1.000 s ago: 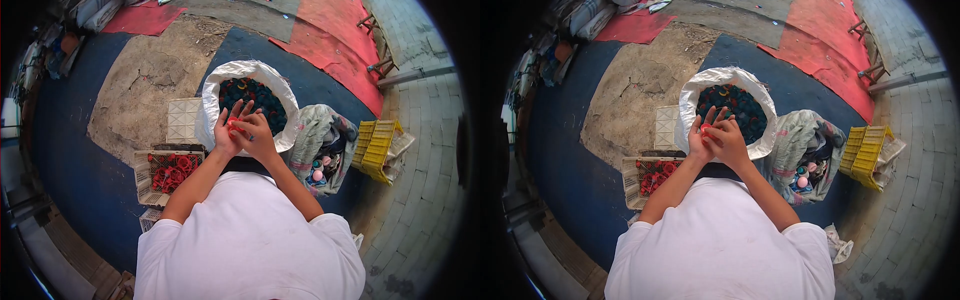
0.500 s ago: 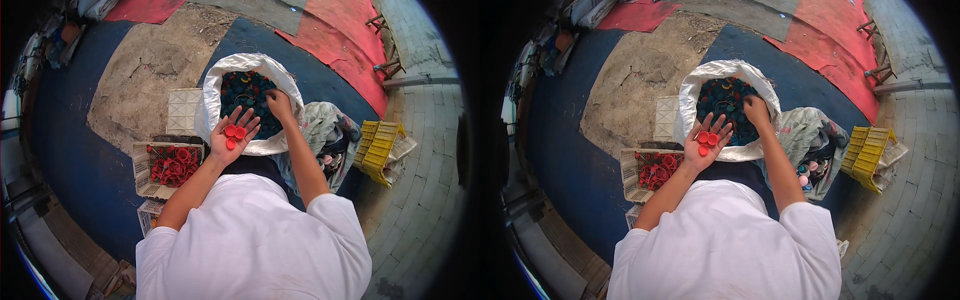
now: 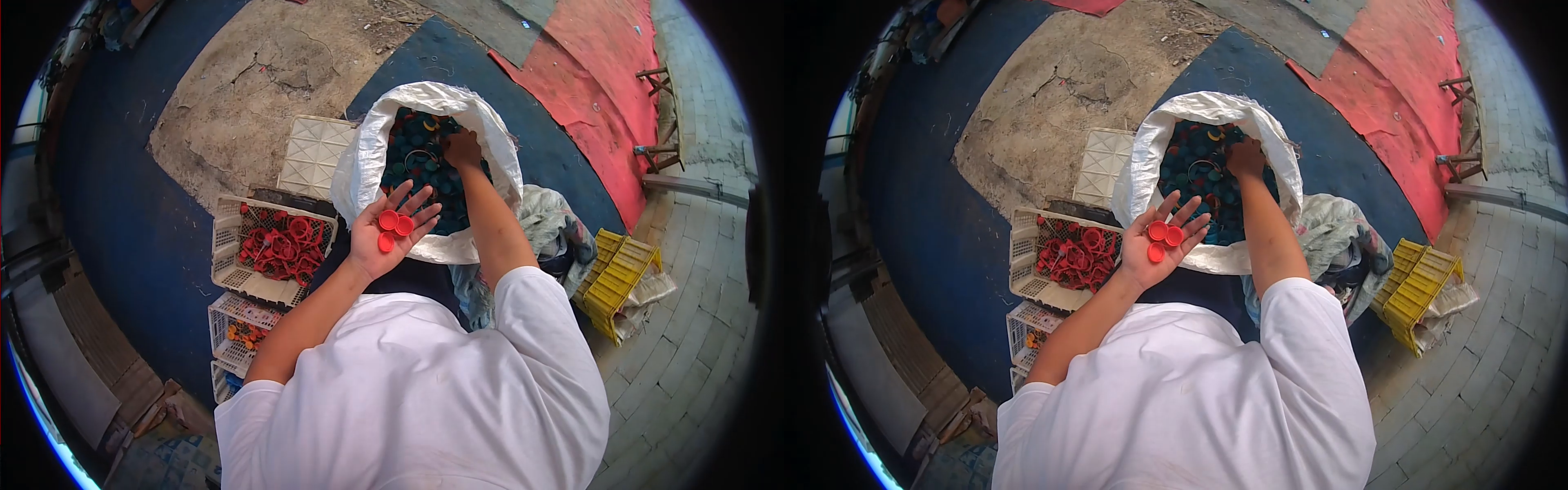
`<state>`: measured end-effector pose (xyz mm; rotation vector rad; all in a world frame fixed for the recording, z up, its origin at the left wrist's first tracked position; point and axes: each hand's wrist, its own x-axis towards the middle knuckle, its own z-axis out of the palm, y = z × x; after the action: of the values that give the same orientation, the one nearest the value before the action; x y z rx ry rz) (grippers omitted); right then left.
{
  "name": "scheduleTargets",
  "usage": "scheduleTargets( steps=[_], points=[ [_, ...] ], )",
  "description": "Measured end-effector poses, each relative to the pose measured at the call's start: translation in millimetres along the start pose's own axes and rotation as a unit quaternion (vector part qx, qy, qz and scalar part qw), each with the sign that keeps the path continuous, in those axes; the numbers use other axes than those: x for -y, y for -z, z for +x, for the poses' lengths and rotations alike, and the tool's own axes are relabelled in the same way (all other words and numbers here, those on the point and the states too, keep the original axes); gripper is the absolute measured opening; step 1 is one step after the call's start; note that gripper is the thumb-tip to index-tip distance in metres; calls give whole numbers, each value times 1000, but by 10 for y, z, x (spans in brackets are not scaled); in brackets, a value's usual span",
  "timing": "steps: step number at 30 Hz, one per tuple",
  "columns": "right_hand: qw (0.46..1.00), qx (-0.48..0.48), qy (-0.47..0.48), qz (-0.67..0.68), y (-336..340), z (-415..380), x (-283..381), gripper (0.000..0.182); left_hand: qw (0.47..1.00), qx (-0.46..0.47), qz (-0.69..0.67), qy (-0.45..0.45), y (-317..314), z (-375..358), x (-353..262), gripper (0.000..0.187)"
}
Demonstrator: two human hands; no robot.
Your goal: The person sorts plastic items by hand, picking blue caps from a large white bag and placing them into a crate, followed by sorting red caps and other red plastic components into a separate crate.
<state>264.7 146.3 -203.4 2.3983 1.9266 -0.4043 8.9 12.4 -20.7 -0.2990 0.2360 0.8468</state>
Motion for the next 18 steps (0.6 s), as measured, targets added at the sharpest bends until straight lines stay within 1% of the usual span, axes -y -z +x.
scheduleTargets(
  steps=[1, 4, 7, 10, 13, 16, 18],
  points=[
    [1000, 1, -4, -23, -7, 19, 13, 22, 1000, -2, 4, -1, 12, 5, -9, 47],
    [999, -9, -7, -31, -38, 7, 19, 20, 1000, -3, 10, -2, 35, 16, -27, 47],
    [997, -48, 22, -47, -61, -41, -8, 20, 1000, -4, 11, -1, 43, 20, -24, 47],
    [996, -36, 48, -60, -14, -66, -56, 23, 1000, -4, 8, 2, 39, 30, -30, 47],
    [997, -52, 52, -15, 85, -123, -90, 27, 1000, -2, 11, 5, 18, 31, -39, 47],
    [994, -44, 21, 99, 273, -270, -102, 33, 1000, 0, 10, 7, -14, 36, -52, 47],
    [982, -66, 5, 178, 301, -364, -144, 37, 1000, -1, 11, 4, -43, 60, -63, 46]
  ],
)
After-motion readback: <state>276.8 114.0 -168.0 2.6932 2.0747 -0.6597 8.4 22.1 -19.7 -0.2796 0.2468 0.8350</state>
